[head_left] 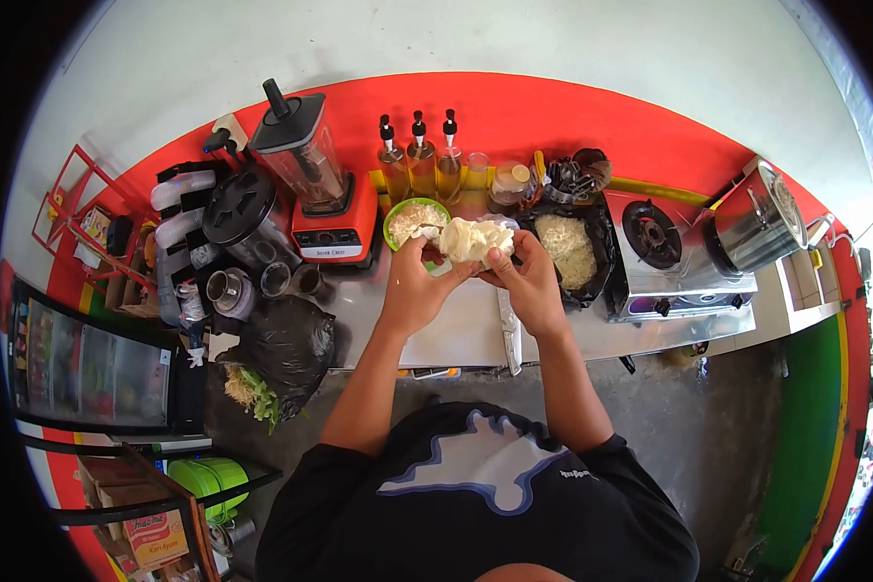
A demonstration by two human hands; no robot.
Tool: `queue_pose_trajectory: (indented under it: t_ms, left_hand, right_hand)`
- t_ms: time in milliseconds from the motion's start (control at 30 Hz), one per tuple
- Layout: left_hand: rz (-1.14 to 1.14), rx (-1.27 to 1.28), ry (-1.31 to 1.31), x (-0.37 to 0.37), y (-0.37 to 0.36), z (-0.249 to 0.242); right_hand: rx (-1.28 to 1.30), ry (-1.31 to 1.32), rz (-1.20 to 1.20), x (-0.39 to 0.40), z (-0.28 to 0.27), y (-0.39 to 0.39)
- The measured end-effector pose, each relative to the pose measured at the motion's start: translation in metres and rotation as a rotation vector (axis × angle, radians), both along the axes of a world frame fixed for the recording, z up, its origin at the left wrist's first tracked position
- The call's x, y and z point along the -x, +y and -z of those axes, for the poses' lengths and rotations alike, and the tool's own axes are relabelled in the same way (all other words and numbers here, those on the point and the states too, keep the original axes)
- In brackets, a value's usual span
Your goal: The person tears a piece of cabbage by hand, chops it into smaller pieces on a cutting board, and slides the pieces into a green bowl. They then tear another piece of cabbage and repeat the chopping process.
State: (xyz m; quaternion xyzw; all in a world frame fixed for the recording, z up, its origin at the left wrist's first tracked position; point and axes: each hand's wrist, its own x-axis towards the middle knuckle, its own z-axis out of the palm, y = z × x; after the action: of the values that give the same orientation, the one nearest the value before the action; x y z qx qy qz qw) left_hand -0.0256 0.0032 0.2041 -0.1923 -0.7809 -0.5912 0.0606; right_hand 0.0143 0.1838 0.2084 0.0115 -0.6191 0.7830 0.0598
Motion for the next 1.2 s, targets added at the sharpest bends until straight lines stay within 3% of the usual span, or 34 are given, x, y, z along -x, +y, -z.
queue_pose_trajectory:
  t_ms: [200, 567, 900, 1067, 1200]
  left_hand:
    - [0.199, -0.140, -0.179, 0.008, -0.002, 0.013]
    - [0.091, -0.185, -0.114, 0.002, 0.012, -0.008]
    - [0.041, -0.120, -0.035, 0.000, 0.015, -0.014]
    - [-0.038, -0.014, 0.151, 0.003, 0.019, -0.003]
    - [-0.045, -0.049, 0.176, 0.002, 0.022, 0.000]
  right_hand:
    - [0.022, -0.021, -0.024, -0.004, 0.000, -0.002]
    - [-0.066, 0.073, 0.222, -0.001, 0.012, -0.008]
    - [-0.046, 0.099, 0.296, 0.005, 0.015, -0.019]
    - [-0.235, 0.148, 0.392, 0.002, 0.008, -0.023]
    - [-0.214, 0.135, 0.396, -0.002, 0.003, -0.026]
